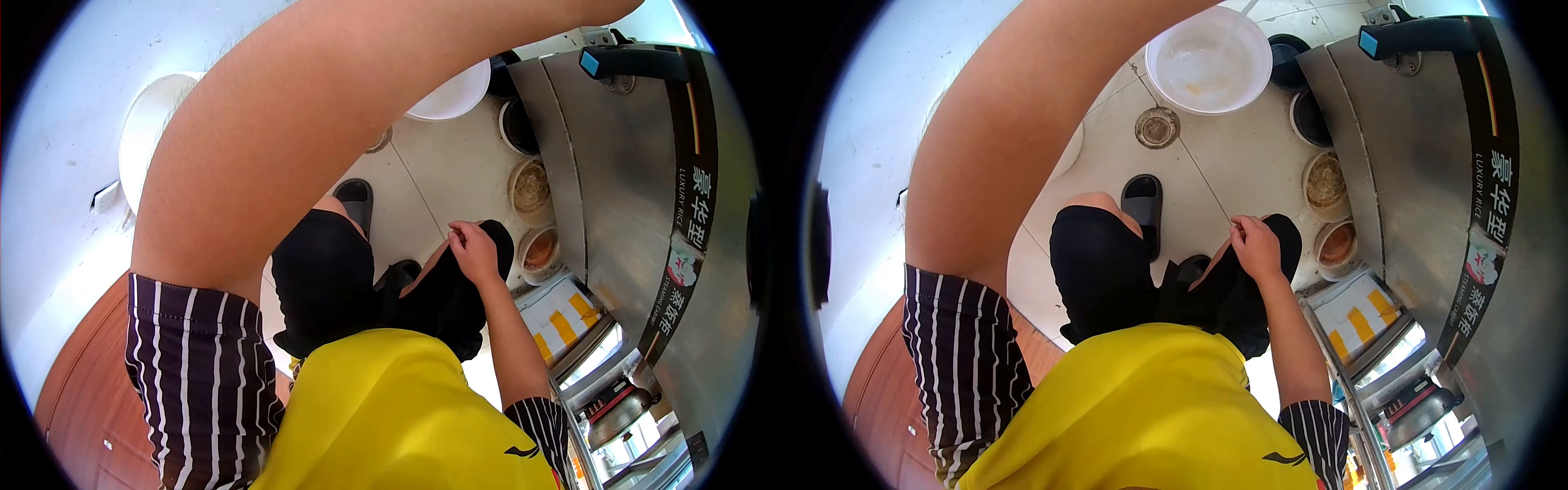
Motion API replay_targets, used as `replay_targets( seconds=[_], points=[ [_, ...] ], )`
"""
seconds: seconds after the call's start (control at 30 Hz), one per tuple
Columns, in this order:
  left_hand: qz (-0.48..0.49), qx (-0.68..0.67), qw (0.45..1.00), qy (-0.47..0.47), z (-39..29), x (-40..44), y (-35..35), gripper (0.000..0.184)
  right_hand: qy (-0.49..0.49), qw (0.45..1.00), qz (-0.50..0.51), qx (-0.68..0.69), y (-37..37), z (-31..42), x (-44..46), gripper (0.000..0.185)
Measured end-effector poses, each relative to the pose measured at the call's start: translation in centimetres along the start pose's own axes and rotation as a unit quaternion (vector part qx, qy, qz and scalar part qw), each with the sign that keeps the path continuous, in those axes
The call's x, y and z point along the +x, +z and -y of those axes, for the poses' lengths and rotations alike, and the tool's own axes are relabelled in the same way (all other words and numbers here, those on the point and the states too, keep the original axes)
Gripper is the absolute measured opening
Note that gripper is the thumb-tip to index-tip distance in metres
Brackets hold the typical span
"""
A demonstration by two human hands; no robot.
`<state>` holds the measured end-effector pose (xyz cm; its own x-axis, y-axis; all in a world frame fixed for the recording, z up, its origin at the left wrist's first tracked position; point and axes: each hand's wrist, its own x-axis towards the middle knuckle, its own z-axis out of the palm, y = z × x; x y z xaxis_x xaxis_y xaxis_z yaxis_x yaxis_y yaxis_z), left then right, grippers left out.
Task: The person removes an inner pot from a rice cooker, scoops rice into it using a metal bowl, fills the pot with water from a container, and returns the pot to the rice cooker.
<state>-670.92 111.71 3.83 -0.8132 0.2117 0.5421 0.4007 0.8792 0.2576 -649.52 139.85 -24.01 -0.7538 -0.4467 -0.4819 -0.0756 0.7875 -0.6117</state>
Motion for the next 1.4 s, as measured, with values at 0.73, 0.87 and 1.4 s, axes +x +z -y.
replay_targets(
  seconds=[0.73,0.87,1.4],
  points=[
    [0.076,-0.015,0.995,-0.058,-1.1,1.3,-2.3,0.027,0.110,0.952,0.080,0.273,0.0,-0.3,7.0,0.054],
    [0.191,-0.014,0.966,-0.172,-3.6,3.3,-4.3,0.028,0.160,0.883,0.020,0.440,-1.7,3.7,12.4,0.070],
    [0.086,-0.094,0.951,-0.281,-5.2,-23.0,-6.4,0.025,0.150,0.716,-0.155,0.664,2.3,5.4,22.2,0.034]
  ],
)
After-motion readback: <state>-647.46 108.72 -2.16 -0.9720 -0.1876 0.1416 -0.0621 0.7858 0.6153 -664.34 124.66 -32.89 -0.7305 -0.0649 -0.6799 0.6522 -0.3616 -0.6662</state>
